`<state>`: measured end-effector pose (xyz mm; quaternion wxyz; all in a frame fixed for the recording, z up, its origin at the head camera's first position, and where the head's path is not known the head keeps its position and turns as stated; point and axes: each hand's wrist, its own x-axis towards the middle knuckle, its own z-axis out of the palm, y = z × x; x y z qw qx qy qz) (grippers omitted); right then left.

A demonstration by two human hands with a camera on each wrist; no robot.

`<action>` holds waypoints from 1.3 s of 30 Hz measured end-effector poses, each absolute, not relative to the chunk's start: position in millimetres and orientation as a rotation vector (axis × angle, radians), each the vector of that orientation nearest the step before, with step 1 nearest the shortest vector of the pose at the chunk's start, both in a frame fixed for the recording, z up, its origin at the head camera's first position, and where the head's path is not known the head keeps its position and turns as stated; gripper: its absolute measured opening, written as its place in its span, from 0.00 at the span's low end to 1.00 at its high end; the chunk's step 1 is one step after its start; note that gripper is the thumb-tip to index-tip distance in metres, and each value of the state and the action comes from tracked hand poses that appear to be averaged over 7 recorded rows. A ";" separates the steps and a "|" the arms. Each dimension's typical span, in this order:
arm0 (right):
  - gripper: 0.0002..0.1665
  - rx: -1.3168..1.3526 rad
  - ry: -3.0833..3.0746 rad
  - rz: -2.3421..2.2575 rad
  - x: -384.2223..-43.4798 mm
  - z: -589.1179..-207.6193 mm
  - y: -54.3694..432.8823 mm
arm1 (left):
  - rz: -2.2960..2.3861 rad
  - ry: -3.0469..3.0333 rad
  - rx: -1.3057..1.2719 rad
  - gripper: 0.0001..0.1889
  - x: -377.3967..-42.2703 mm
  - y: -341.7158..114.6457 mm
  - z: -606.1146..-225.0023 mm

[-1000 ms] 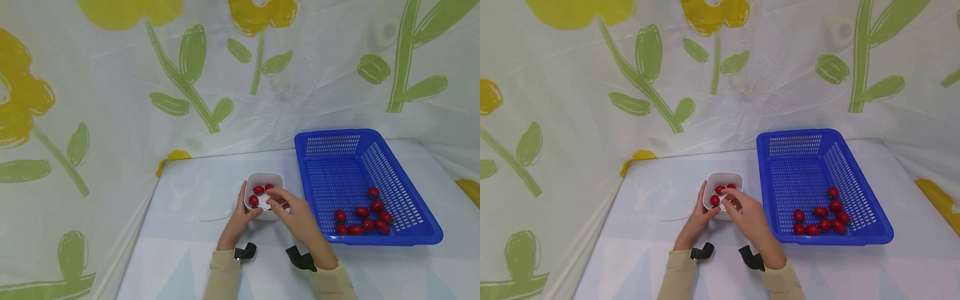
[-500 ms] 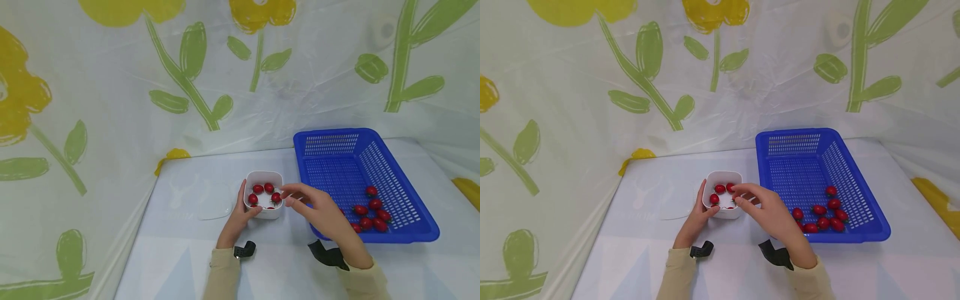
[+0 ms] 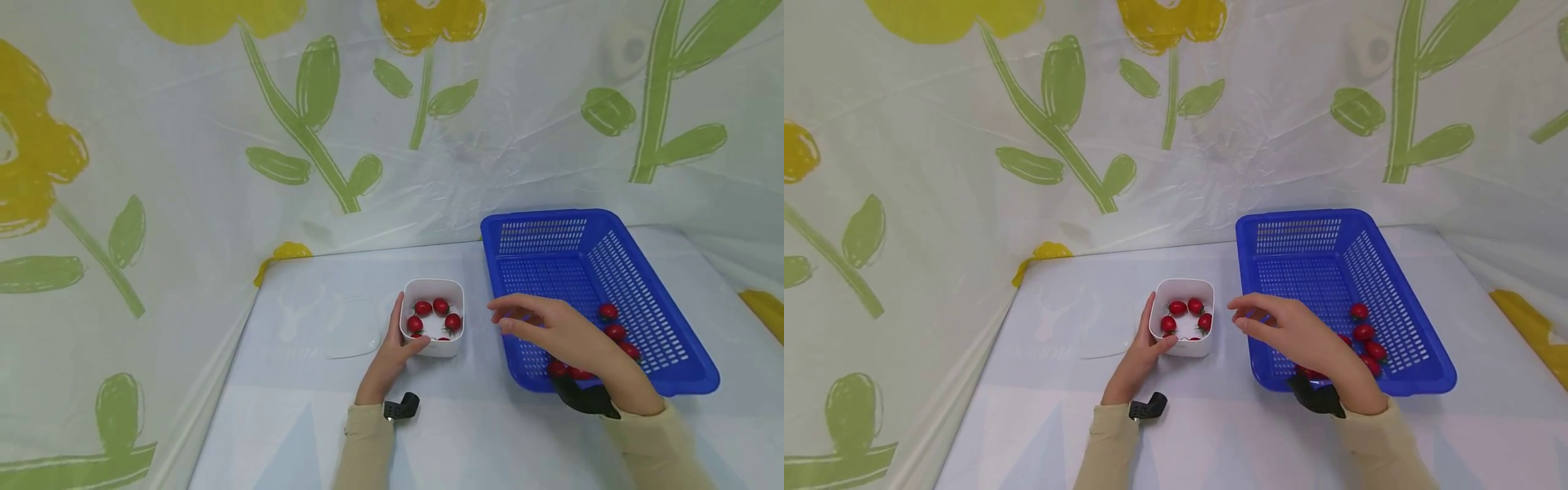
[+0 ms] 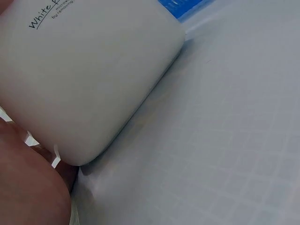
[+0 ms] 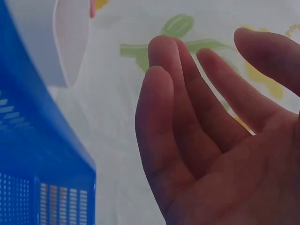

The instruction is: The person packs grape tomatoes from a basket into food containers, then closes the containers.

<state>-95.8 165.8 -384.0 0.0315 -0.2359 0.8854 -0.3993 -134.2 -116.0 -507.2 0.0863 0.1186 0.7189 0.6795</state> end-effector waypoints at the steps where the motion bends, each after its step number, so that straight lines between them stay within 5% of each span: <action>1: 0.19 -0.721 2.731 -1.211 -97.1 -383.5 168.5 | 2.026 2.141 0.356 0.44 -132.9 -115.7 -504.6; 21: 0.18 -0.691 2.462 -1.123 -134.2 -403.8 246.2 | 2.036 2.148 0.349 0.43 -142.2 -117.6 -519.4; 39: 0.34 -0.475 2.719 -0.914 -143.4 -413.0 301.5 | 2.013 2.163 0.337 0.45 -131.9 -116.1 -501.7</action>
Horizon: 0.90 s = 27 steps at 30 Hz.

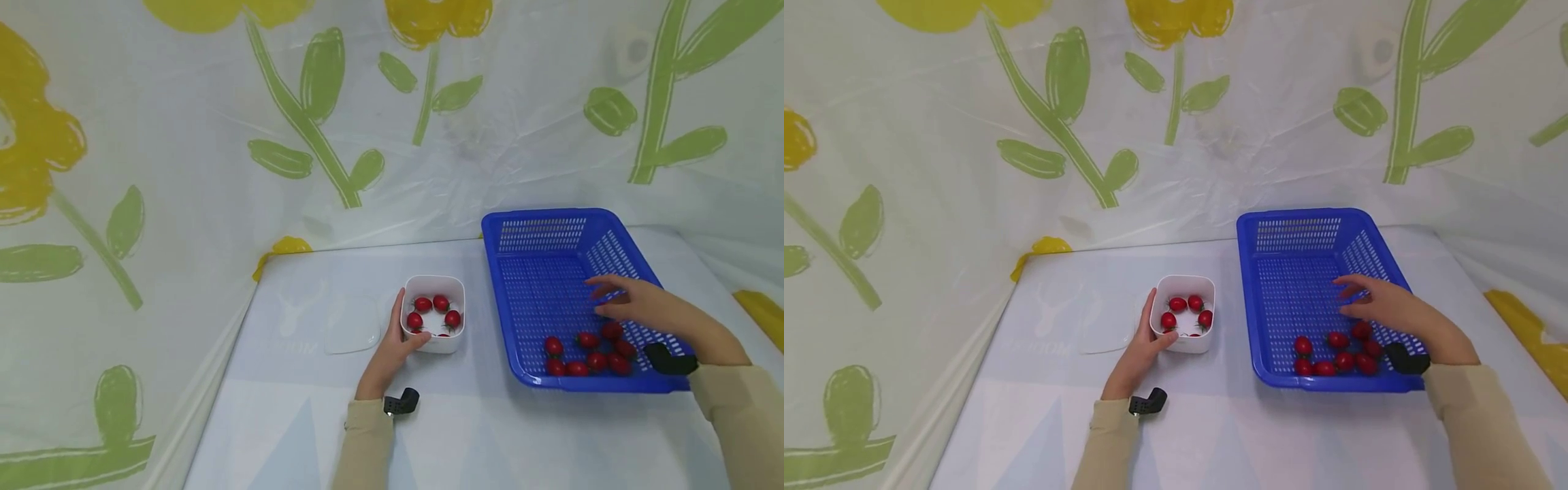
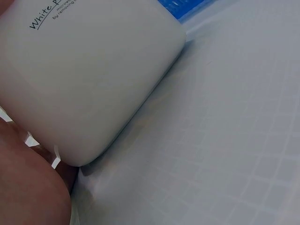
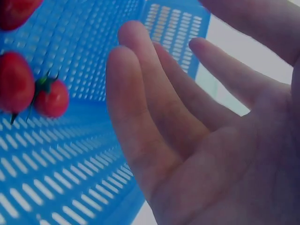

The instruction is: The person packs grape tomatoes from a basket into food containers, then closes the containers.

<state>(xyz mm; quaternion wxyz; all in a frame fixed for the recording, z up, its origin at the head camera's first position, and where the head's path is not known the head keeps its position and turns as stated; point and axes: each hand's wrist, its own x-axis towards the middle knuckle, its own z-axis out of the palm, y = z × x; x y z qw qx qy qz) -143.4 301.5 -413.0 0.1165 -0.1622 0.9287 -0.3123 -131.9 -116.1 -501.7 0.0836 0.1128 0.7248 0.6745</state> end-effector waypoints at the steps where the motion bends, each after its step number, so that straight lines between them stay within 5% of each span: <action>1: 0.34 -0.462 2.727 -0.892 -144.0 -413.2 302.3 | 2.011 2.165 0.338 0.45 -131.7 -116.1 -500.5; 27: 0.29 -0.369 2.827 -0.501 -160.3 -441.2 295.2 | 2.015 2.147 0.353 0.45 -128.5 -117.4 -491.8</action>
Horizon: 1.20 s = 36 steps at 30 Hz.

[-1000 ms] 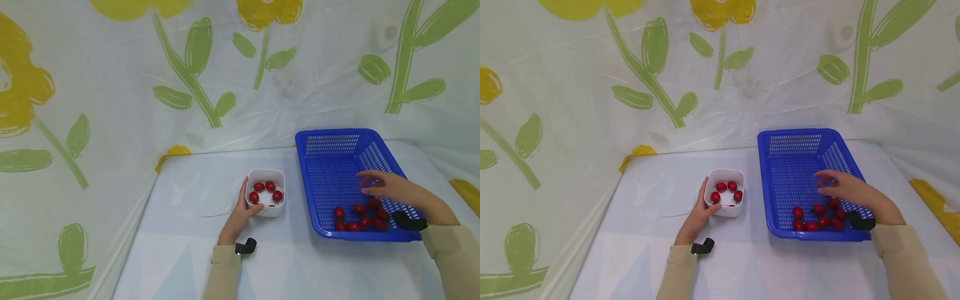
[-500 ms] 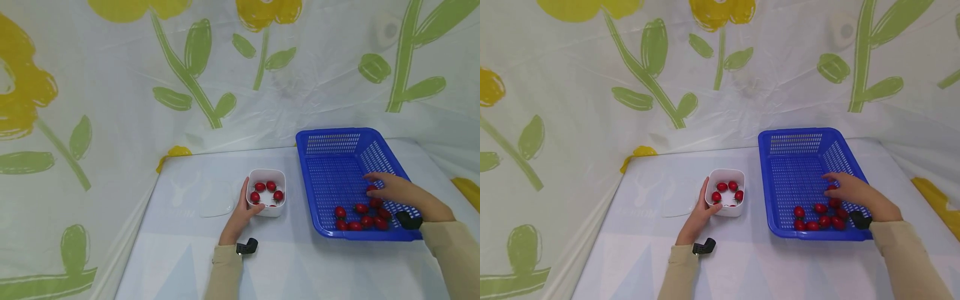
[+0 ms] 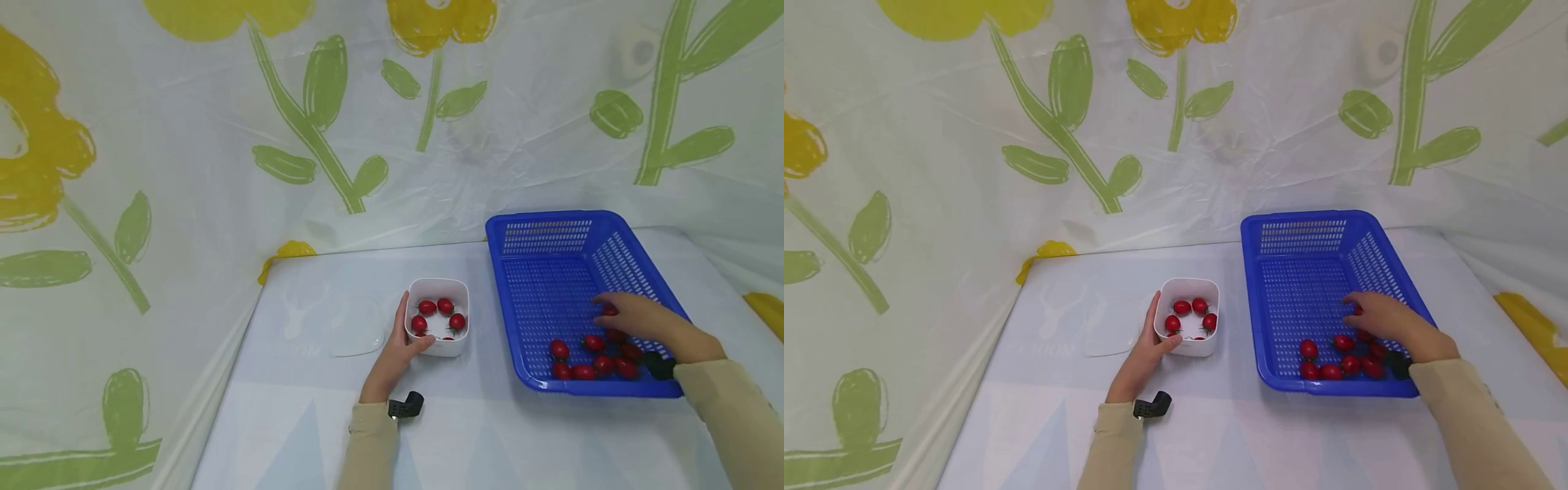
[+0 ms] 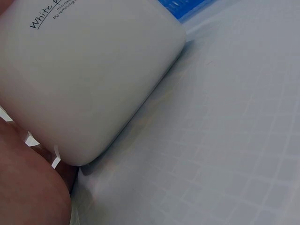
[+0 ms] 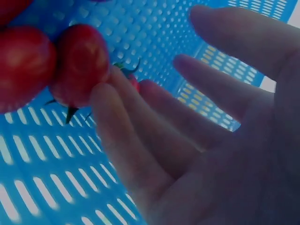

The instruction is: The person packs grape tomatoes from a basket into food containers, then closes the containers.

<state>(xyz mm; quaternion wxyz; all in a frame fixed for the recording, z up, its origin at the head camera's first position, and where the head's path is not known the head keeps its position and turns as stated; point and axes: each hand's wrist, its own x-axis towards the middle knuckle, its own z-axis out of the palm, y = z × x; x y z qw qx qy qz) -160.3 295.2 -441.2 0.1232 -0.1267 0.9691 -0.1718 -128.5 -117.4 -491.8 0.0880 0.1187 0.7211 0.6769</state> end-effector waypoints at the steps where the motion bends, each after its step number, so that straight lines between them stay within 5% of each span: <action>1: 0.29 -0.374 2.827 -0.503 -160.9 -441.9 295.9 | 2.017 2.146 0.356 0.45 -128.2 -117.3 -491.9; 36: 0.19 -0.437 2.715 -0.518 -173.3 -454.3 292.3 | 2.009 2.153 0.359 0.45 -127.8 -117.1 -491.5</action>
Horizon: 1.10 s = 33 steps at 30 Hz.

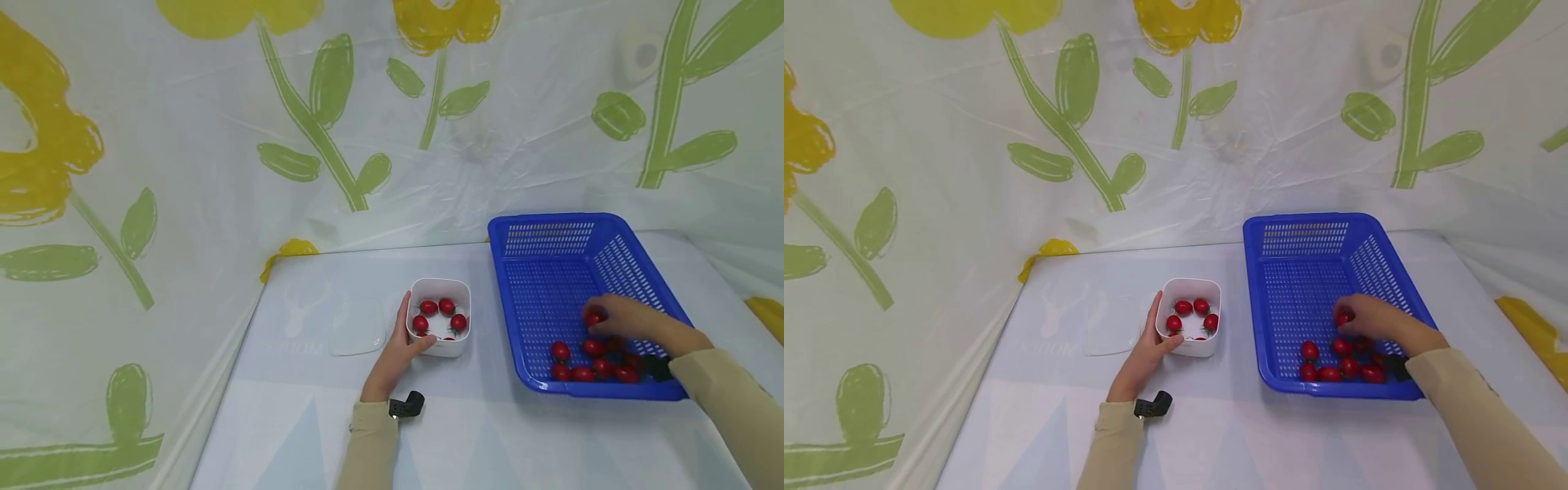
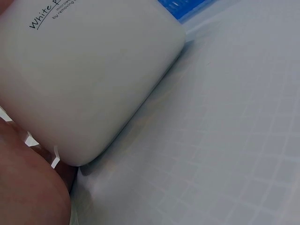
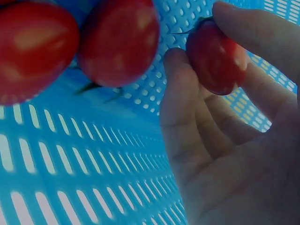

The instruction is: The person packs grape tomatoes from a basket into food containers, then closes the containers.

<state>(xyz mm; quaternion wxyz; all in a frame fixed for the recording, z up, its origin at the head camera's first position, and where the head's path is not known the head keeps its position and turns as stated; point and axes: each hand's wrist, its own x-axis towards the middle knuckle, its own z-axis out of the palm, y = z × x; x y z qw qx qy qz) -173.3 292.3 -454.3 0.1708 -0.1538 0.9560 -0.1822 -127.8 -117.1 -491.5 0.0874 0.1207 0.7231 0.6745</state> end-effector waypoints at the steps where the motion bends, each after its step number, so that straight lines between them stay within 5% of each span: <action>1: 0.19 -0.429 2.719 -0.520 -173.2 -453.5 292.1 | 2.009 2.152 0.360 0.45 -127.8 -117.0 -491.5; 24: 0.24 -0.474 2.879 -0.894 -135.7 -386.7 272.3 | 1.991 2.141 0.328 0.43 -139.6 -117.4 -501.7; 33: 0.17 -0.546 2.956 -1.251 -110.5 -378.3 233.7 | 1.960 2.184 0.332 0.43 -141.4 -124.3 -506.1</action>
